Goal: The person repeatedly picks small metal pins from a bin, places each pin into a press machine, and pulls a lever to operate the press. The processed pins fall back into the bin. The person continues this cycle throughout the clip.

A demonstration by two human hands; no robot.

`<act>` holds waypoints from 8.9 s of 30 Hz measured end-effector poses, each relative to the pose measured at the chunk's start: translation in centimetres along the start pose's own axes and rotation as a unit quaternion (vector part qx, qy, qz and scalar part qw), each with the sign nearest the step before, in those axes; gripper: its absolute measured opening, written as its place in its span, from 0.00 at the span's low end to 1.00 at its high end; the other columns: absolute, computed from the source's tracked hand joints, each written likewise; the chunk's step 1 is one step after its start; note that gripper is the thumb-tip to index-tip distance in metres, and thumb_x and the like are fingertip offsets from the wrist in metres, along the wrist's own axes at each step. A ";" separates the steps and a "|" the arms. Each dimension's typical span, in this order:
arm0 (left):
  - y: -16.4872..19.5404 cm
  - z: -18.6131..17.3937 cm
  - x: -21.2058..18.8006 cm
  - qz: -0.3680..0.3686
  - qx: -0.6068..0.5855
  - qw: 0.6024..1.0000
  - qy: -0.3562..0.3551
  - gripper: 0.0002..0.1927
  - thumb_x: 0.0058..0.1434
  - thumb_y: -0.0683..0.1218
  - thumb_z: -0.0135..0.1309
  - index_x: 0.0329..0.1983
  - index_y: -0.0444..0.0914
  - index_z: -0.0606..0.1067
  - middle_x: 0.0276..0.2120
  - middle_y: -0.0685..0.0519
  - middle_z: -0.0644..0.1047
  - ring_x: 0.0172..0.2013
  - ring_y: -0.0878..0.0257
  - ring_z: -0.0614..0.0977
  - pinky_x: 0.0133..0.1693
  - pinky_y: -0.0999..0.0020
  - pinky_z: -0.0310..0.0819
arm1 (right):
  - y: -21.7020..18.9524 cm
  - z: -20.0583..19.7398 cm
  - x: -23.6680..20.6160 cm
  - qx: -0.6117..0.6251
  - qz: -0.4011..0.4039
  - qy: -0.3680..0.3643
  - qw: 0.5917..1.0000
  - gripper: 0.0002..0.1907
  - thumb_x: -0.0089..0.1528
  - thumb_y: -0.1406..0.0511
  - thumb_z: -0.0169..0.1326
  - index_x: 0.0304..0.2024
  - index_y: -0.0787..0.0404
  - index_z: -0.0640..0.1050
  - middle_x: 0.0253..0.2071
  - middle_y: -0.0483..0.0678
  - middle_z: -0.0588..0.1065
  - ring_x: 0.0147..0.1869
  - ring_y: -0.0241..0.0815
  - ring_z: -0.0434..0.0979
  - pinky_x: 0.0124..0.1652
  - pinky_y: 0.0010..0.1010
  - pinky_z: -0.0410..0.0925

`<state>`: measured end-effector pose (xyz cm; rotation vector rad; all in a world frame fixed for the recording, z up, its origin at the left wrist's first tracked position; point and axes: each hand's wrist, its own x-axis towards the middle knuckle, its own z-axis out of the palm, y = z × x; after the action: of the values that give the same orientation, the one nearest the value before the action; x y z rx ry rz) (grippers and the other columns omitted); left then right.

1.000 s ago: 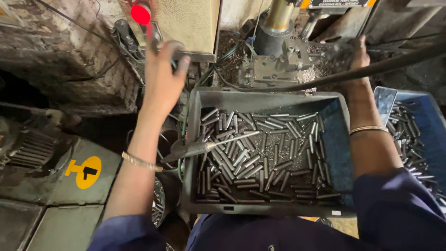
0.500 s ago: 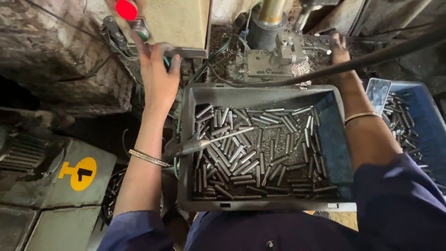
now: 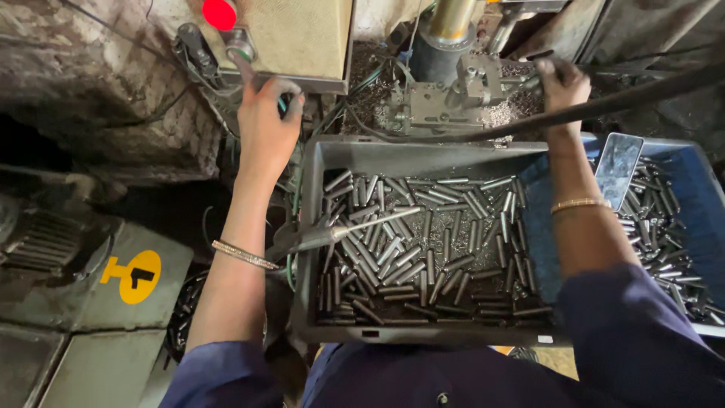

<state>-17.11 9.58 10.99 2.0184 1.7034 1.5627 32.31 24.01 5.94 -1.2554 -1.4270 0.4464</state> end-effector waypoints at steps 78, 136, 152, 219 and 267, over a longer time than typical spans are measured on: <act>17.7 -11.5 -19.7 0.111 -0.083 0.919 -0.369 0.47 0.46 0.68 0.70 0.52 0.26 0.71 0.49 0.37 0.75 0.48 0.47 0.80 0.50 0.53 0.76 | -10.0 -11.2 -28.8 -0.370 -0.178 -0.250 0.877 0.13 0.65 0.58 0.56 0.45 0.59 0.81 0.39 0.53 0.80 0.46 0.54 0.80 0.54 0.41 0.69; -3.8 -9.0 -16.4 -0.199 -0.221 0.937 -0.181 0.52 0.53 0.43 0.68 0.78 0.43 0.54 0.73 0.44 0.57 0.67 0.53 0.68 0.67 0.60 0.64 | 0.7 1.9 -1.0 0.365 0.060 -0.122 0.921 0.22 0.74 0.61 0.57 0.68 0.59 0.70 0.61 0.46 0.72 0.64 0.39 0.71 0.64 0.38 0.68; 12.3 -6.1 -16.2 0.128 -0.093 0.981 -0.116 0.20 0.60 0.38 0.62 0.56 0.42 0.78 0.57 0.48 0.75 0.48 0.56 0.83 0.51 0.60 0.78 | 1.9 6.1 3.5 0.492 0.124 0.155 0.847 0.20 0.62 0.48 0.62 0.41 0.55 0.79 0.39 0.42 0.75 0.42 0.36 0.76 0.47 0.37 0.68; 3.8 15.7 -23.7 0.080 0.057 0.837 -0.538 0.21 0.57 0.50 0.61 0.49 0.34 0.71 0.59 0.35 0.73 0.57 0.45 0.78 0.56 0.54 0.73 | 8.1 -35.6 -37.2 -0.323 0.532 -0.232 0.748 0.21 0.66 0.61 0.58 0.60 0.58 0.79 0.41 0.57 0.86 0.39 0.47 0.86 0.38 0.38 0.79; 13.3 3.8 -15.0 0.219 -0.066 0.919 -0.320 0.26 0.53 0.38 0.59 0.57 0.40 0.76 0.51 0.45 0.79 0.38 0.48 0.85 0.34 0.56 0.81 | -8.5 6.3 -3.9 -0.253 -0.182 -0.053 0.949 0.06 0.69 0.66 0.59 0.43 0.63 0.81 0.41 0.52 0.82 0.45 0.45 0.81 0.49 0.43 0.72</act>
<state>-3.19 -5.07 7.91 2.5555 0.9262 0.8711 22.26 19.91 9.22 -1.3344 -1.8957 -0.1191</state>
